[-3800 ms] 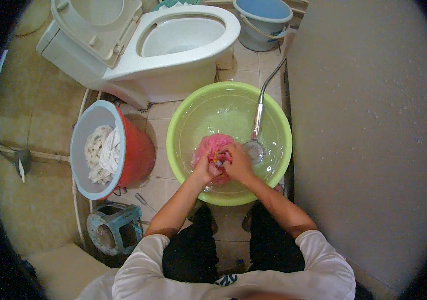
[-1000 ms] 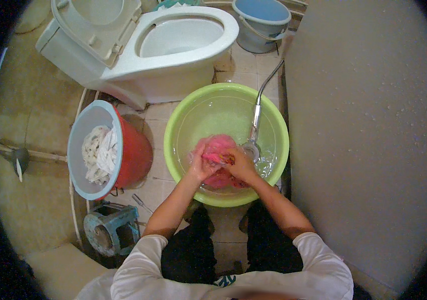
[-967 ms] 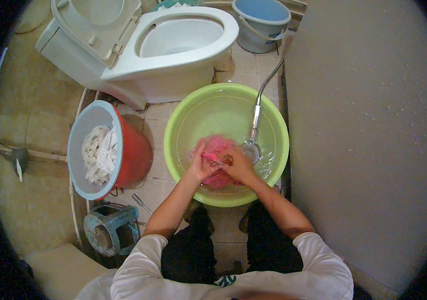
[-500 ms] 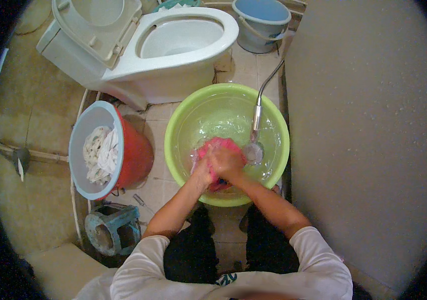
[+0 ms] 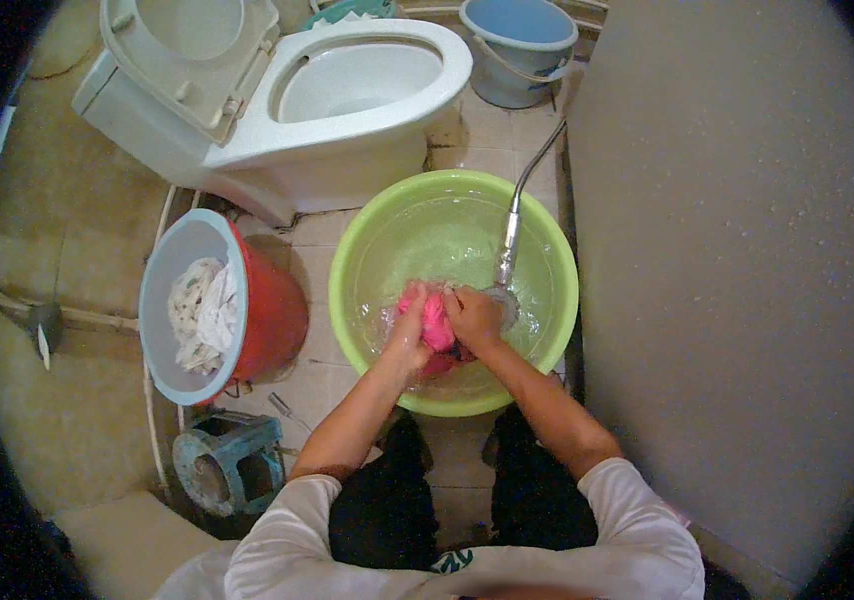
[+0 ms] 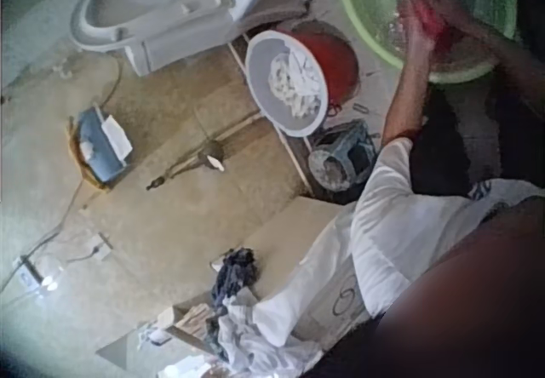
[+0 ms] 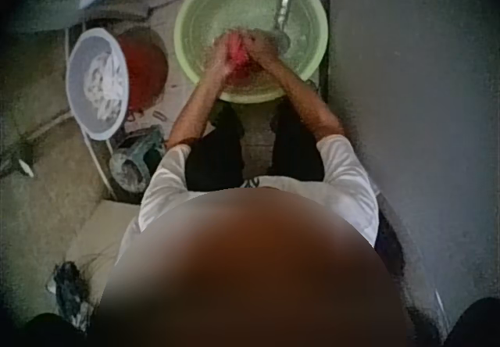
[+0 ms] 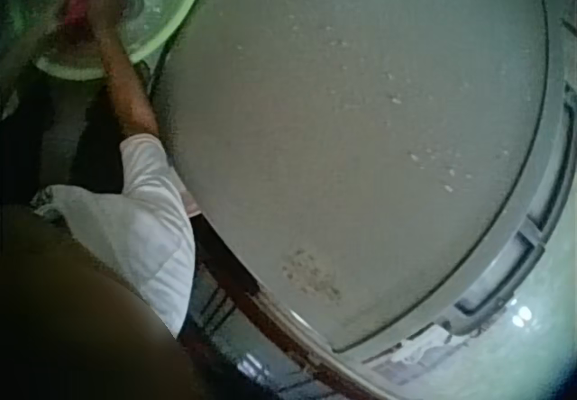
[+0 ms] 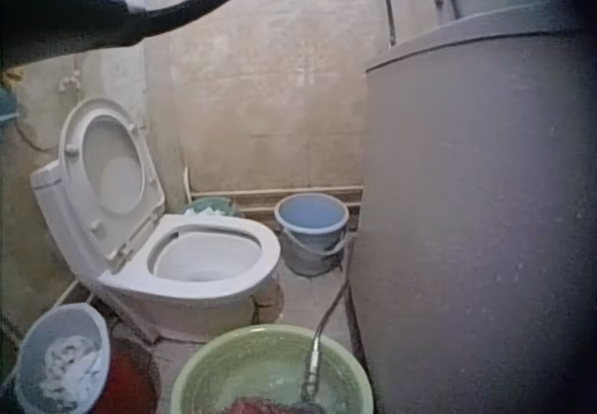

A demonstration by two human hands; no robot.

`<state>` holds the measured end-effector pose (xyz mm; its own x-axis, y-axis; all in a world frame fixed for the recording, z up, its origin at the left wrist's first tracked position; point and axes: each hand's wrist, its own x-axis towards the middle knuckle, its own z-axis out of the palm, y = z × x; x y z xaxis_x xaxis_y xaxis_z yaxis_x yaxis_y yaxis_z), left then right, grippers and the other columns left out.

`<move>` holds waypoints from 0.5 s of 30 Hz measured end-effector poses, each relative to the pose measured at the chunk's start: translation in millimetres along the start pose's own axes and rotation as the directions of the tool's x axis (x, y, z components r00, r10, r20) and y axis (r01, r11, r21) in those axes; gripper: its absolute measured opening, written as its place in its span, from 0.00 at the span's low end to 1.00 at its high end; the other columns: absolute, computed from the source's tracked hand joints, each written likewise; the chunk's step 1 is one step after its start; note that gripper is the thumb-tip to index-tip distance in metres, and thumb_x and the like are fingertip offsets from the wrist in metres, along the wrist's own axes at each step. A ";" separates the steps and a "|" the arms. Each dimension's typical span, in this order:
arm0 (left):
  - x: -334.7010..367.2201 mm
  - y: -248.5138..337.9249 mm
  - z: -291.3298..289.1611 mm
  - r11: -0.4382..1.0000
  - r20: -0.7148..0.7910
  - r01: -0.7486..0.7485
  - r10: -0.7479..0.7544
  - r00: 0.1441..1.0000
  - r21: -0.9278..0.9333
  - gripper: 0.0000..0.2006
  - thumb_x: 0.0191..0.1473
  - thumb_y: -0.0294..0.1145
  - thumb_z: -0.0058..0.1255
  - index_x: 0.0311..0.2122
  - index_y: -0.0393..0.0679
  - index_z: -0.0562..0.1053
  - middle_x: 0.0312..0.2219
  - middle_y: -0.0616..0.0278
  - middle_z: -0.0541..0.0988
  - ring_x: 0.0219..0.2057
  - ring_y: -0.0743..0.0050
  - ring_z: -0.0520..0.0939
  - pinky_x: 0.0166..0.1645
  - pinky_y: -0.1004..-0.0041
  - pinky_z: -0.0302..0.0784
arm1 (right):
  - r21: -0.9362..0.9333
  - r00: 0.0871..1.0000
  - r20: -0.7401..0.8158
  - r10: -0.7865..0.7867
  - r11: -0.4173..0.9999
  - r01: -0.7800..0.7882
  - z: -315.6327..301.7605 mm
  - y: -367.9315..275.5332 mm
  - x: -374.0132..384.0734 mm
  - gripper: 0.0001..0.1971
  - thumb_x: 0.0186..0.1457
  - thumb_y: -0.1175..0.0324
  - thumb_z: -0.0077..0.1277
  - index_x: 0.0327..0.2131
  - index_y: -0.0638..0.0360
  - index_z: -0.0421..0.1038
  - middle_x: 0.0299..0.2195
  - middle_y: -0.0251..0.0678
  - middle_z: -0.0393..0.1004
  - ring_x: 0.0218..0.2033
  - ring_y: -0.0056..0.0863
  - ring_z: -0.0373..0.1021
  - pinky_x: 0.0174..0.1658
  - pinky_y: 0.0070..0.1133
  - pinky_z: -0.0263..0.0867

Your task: The person sits on the floor and hand-washes a pink garment in a green basin filled with water. They repeatedly scrub and squeeze the fabric under a running tap. After rinsing, they wring out the garment and place it into a red bucket containing other clothes.

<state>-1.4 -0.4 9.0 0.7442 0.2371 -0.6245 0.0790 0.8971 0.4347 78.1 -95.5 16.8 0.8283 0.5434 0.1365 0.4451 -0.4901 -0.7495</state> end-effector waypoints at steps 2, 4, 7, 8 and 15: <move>-3.4 9.3 -3.0 0.998 0.009 -0.059 0.059 0.998 -0.007 0.26 0.54 0.56 0.40 0.47 0.42 0.66 0.44 0.57 0.73 0.46 0.63 0.73 0.53 0.61 0.66 | 0.097 0.965 0.249 0.082 0.989 -0.109 -16.3 -3.4 1.0 0.15 0.51 0.58 0.48 0.25 0.64 0.68 0.17 0.41 0.68 0.19 0.35 0.66 0.26 0.29 0.62; -9.7 22.9 8.5 0.995 0.052 -0.097 0.098 0.994 -0.012 0.26 0.55 0.55 0.40 0.47 0.42 0.66 0.44 0.57 0.73 0.46 0.63 0.73 0.53 0.61 0.66 | 0.282 0.890 0.454 0.029 0.943 -0.175 -32.7 7.1 4.5 0.14 0.50 0.58 0.50 0.29 0.61 0.68 0.22 0.38 0.70 0.24 0.29 0.67 0.30 0.26 0.62; -27.4 32.6 27.2 0.994 0.129 -0.111 0.113 0.985 -0.022 0.24 0.56 0.54 0.37 0.47 0.42 0.65 0.42 0.58 0.73 0.44 0.64 0.74 0.52 0.62 0.67 | 0.548 0.827 0.552 -0.111 0.795 -0.260 -41.6 18.7 4.7 0.17 0.46 0.57 0.56 0.35 0.57 0.67 0.30 0.35 0.71 0.33 0.24 0.67 0.38 0.24 0.63; -28.8 28.7 31.5 0.994 0.151 -0.105 0.107 0.983 -0.021 0.25 0.57 0.53 0.37 0.47 0.42 0.65 0.42 0.57 0.73 0.45 0.63 0.73 0.52 0.63 0.67 | 0.546 0.852 0.521 -0.049 0.786 -0.289 -39.7 17.3 4.5 0.18 0.45 0.58 0.57 0.36 0.57 0.66 0.30 0.34 0.71 0.33 0.23 0.67 0.38 0.24 0.63; -31.9 16.9 35.0 0.996 0.193 -0.084 0.081 0.978 0.006 0.26 0.58 0.50 0.36 0.53 0.39 0.60 0.50 0.53 0.67 0.51 0.59 0.68 0.57 0.62 0.60 | 0.381 0.974 0.208 -0.090 0.924 0.004 -18.9 6.1 -12.8 0.54 0.33 0.56 0.66 0.59 0.62 0.40 0.54 0.50 0.55 0.54 0.40 0.57 0.57 0.30 0.53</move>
<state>-0.5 -5.9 59.0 0.8621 0.2328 -0.4501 0.0201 0.8717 0.4896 76.6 -118.4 22.7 0.6956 0.7154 0.0658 0.2851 -0.1908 -0.9393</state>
